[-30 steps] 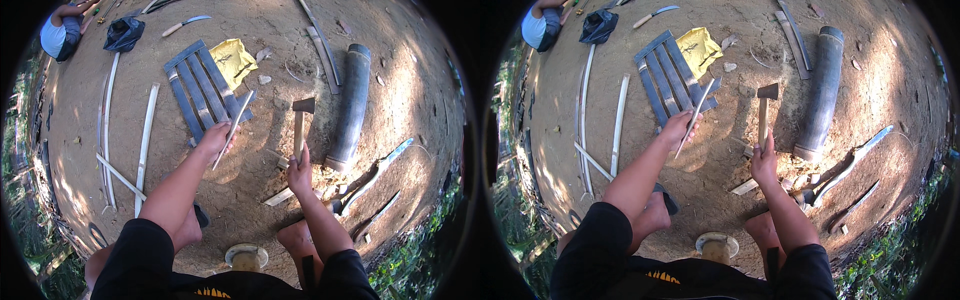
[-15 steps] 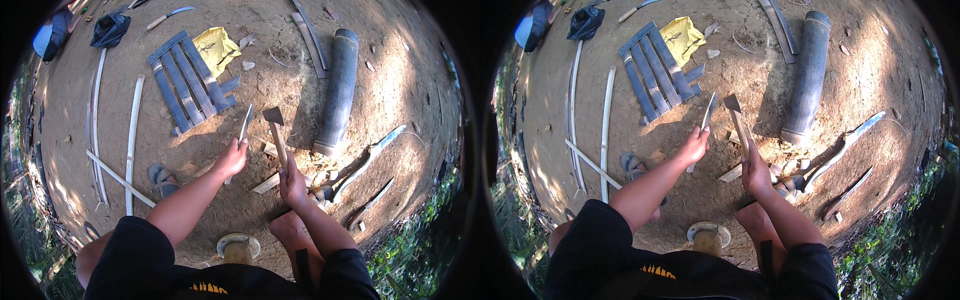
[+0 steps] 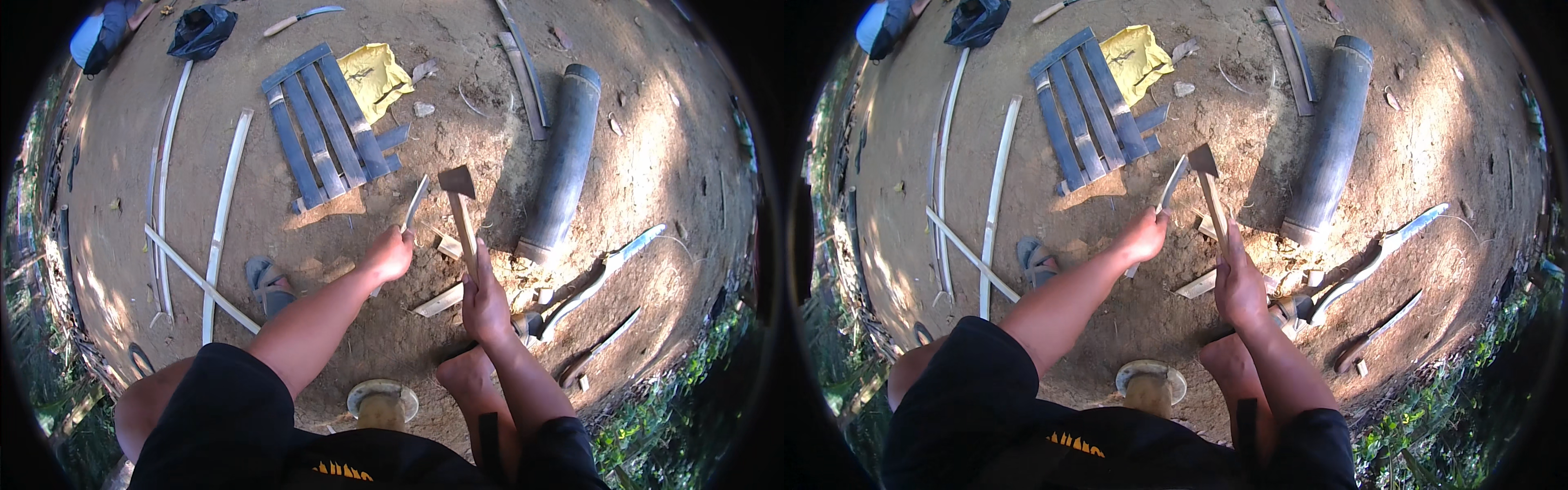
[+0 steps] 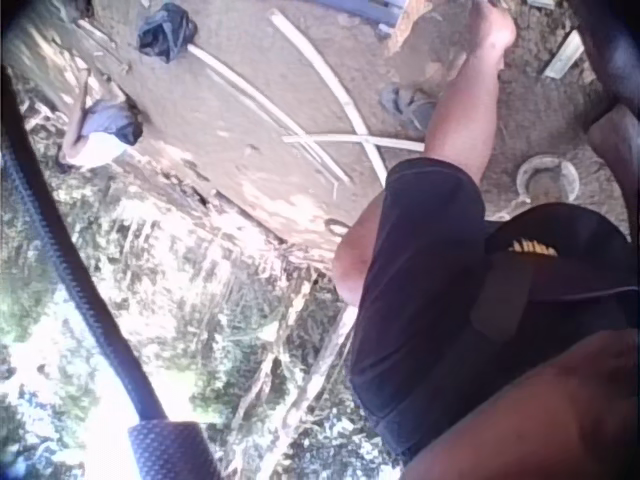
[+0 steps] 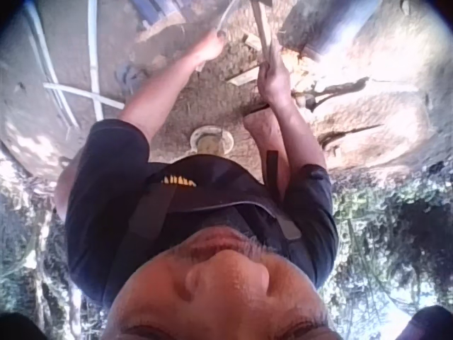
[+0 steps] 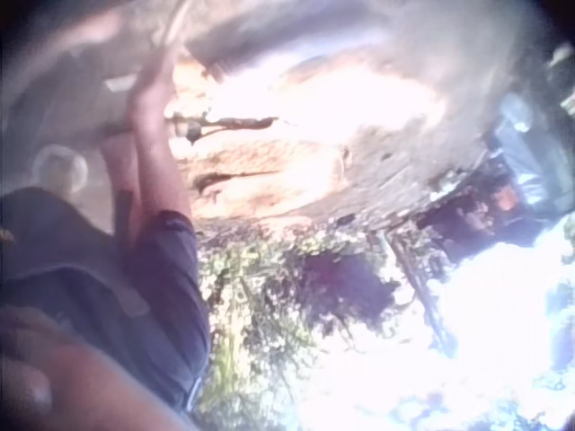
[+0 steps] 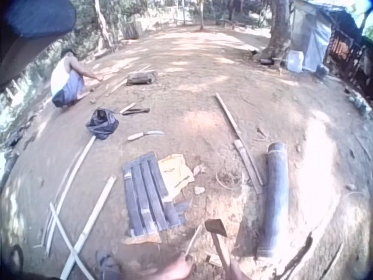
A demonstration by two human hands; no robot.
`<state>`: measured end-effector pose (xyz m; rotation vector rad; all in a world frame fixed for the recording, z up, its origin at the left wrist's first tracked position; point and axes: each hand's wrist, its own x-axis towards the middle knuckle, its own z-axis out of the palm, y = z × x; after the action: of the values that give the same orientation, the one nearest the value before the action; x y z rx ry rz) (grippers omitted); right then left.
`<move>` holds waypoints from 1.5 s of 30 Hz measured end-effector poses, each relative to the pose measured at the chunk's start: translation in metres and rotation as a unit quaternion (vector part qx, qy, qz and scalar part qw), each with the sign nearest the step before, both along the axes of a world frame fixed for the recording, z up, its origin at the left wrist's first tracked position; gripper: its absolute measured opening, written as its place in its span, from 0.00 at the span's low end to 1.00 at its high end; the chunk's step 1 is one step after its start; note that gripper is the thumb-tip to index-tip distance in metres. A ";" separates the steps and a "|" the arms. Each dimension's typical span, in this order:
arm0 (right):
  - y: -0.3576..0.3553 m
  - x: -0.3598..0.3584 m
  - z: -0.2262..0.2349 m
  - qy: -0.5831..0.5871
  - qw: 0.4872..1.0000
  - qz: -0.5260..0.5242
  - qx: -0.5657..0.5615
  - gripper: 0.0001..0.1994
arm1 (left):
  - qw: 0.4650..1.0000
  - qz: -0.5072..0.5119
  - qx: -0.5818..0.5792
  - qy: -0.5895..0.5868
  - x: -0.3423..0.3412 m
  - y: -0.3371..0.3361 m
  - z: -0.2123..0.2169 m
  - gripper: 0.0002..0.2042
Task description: The person aligns wood slats on a frame and secures them by hammering with the side of a hatchet, then uses pliers to pull a wire or fastener.
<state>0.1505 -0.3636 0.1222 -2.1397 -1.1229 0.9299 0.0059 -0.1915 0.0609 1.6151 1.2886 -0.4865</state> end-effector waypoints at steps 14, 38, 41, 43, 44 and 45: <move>0.025 0.009 0.023 0.083 0.994 -0.077 0.000 0.33 | 0.998 0.015 -0.066 0.011 -0.001 0.006 -0.003 0.26; 0.016 -0.023 -0.034 0.291 0.942 -0.162 -0.047 0.34 | 0.927 -0.202 0.310 -0.060 -0.065 0.174 -0.002 0.25; 0.016 -0.025 -0.037 0.297 0.941 -0.157 -0.047 0.34 | 0.912 -0.192 0.355 -0.074 -0.070 0.169 -0.010 0.25; 0.018 -0.026 -0.037 0.302 0.938 -0.162 -0.051 0.35 | 0.899 -0.193 0.382 -0.087 -0.073 0.169 -0.016 0.25; 0.017 -0.027 -0.039 0.306 0.936 -0.166 -0.053 0.35 | 0.904 -0.187 0.376 -0.085 -0.075 0.169 -0.018 0.25; 0.018 -0.027 -0.040 0.309 0.934 -0.171 -0.056 0.35 | 0.907 -0.180 0.370 -0.086 -0.074 0.169 -0.019 0.24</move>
<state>0.1238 -0.3459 0.0823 -1.8287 -0.3798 1.3810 -0.0686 -0.0230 0.0421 2.4957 1.0963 -0.0464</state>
